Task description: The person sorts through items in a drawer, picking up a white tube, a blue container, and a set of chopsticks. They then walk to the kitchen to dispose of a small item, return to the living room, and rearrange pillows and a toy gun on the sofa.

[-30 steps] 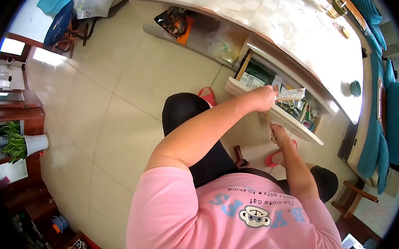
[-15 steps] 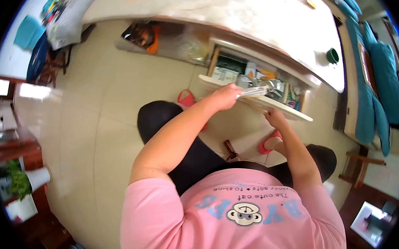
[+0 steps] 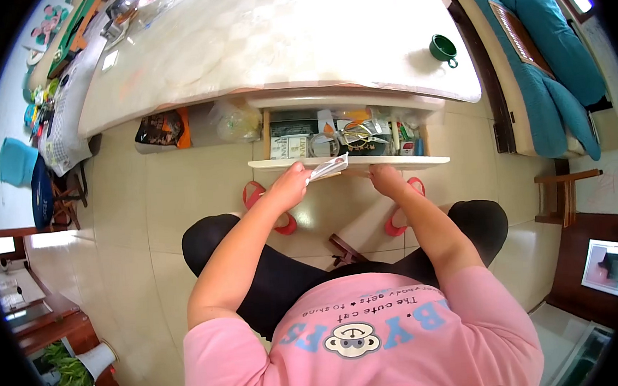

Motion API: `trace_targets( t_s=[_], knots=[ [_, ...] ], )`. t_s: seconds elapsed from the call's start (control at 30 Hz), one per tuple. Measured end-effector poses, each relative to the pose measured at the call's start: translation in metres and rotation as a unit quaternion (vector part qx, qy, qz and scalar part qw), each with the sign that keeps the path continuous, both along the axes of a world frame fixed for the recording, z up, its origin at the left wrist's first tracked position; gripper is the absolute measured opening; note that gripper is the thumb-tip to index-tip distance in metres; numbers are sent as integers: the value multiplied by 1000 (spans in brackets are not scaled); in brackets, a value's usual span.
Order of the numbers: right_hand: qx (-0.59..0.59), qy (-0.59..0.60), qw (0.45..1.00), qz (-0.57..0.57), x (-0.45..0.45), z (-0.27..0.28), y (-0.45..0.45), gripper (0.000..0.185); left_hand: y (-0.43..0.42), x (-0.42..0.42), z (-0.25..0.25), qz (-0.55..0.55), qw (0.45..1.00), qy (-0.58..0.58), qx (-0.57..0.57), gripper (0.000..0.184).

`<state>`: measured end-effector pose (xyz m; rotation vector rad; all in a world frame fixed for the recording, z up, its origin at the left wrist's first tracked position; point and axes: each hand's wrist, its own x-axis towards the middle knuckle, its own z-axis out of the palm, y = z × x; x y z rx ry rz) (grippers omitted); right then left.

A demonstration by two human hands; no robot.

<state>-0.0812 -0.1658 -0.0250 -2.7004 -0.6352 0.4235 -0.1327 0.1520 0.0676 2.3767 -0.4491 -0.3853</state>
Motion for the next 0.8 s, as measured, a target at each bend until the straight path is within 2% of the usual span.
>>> trace_targets(
  t_s=[0.27, 0.33, 0.47, 0.53, 0.57, 0.6, 0.67, 0.7, 0.73, 0.8],
  knots=[
    [12, -14, 999, -36, 28, -16, 4, 18, -3, 19, 3, -31, 998, -14, 47, 40],
    [19, -6, 999, -46, 31, -2, 8, 17, -5, 36, -5, -8, 997, -56, 46, 44],
    [60, -4, 996, -61, 32, 9, 8, 18, -25, 79, -16, 11, 994, -52, 94, 42],
    [79, -26, 996, -42, 34, -2, 3, 19, -40, 96, -5, 11, 991, -10, 131, 40],
    [63, -19, 997, -35, 35, -3, 2, 19, -51, 109, 4, 151, 971, 180, 51, 42],
    [48, -11, 998, -28, 35, -3, 2, 19, -53, 116, 4, 149, 971, 179, 52, 42],
    [54, -23, 998, -18, 35, -4, 0, 19, -57, 127, 3, 55, 984, 125, 113, 51],
    [58, -36, 998, -19, 34, -2, -1, 19, -62, 139, 12, 14, 971, 161, 177, 45],
    [61, -48, 997, -20, 33, -4, -1, 19, -62, 148, -4, 12, 971, 162, 178, 45],
    [50, -41, 998, -18, 34, -6, -1, 19, -63, 161, -29, -76, 956, 131, 251, 45]
  ],
)
